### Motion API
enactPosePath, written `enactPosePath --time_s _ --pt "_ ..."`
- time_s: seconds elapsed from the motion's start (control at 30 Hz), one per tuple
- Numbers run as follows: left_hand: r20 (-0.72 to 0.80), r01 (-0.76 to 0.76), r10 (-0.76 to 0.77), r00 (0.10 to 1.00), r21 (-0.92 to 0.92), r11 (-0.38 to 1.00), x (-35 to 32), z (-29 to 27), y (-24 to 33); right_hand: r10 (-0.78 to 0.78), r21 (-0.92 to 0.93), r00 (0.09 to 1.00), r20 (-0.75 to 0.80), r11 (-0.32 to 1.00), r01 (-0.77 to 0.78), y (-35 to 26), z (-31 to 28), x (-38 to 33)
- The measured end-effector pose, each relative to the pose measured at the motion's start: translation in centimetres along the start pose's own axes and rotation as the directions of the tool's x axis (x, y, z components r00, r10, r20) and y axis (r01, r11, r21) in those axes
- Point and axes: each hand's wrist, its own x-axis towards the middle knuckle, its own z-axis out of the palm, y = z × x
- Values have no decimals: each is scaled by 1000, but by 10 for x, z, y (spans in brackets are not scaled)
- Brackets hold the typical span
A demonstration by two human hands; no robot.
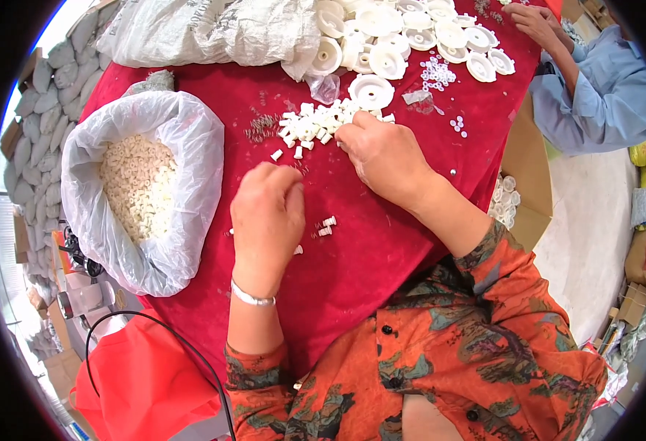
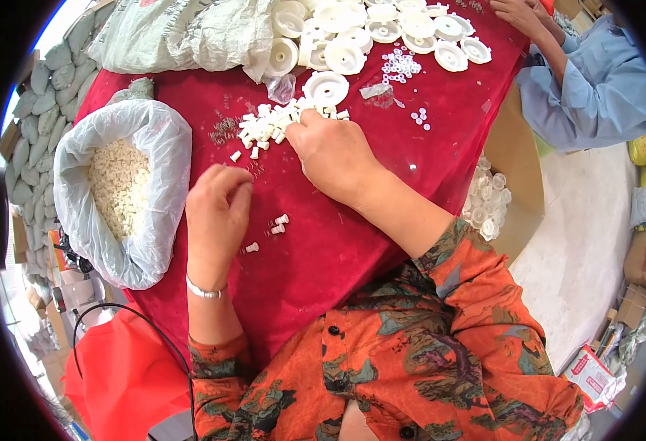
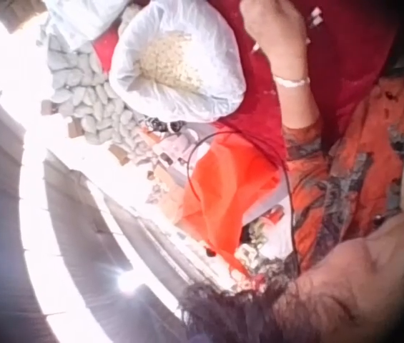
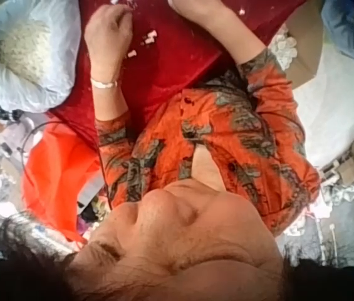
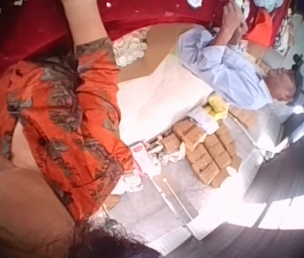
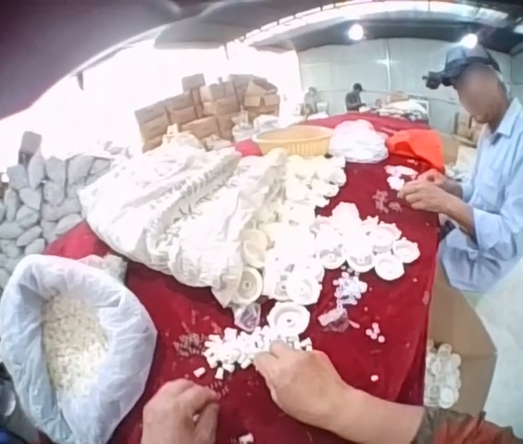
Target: The person assembles small white plastic components by hand.
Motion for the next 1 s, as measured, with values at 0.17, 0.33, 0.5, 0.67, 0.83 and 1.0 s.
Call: enactPosePath --time_s 0.17,0.33,0.5,0.67,0.83,1.0 --pt "17 -31 28 999 202 979 2 25 -13 -105 263 994 -33 958 110 -3 1 -6" --pt "13 4 -5 1000 39 999 1 23 -15 -101 216 995 19 972 95 -4 0 -12" --pt "62 193 -185 981 -443 876 -3 14 -12 -143 190 989 47 973 131 -9 -7 -6" --pt "210 335 -265 941 -691 640 -3 15 -11 38 756 948 315 594 -275 -28 -32 -9" --pt "248 357 -265 932 -751 555 -3 13 -12 -13 711 964 265 678 -186 -26 -32 -11" --pt "312 398 -253 916 -793 462 -3 12 -12 -6 752 955 295 619 -228 -23 -31 -15"
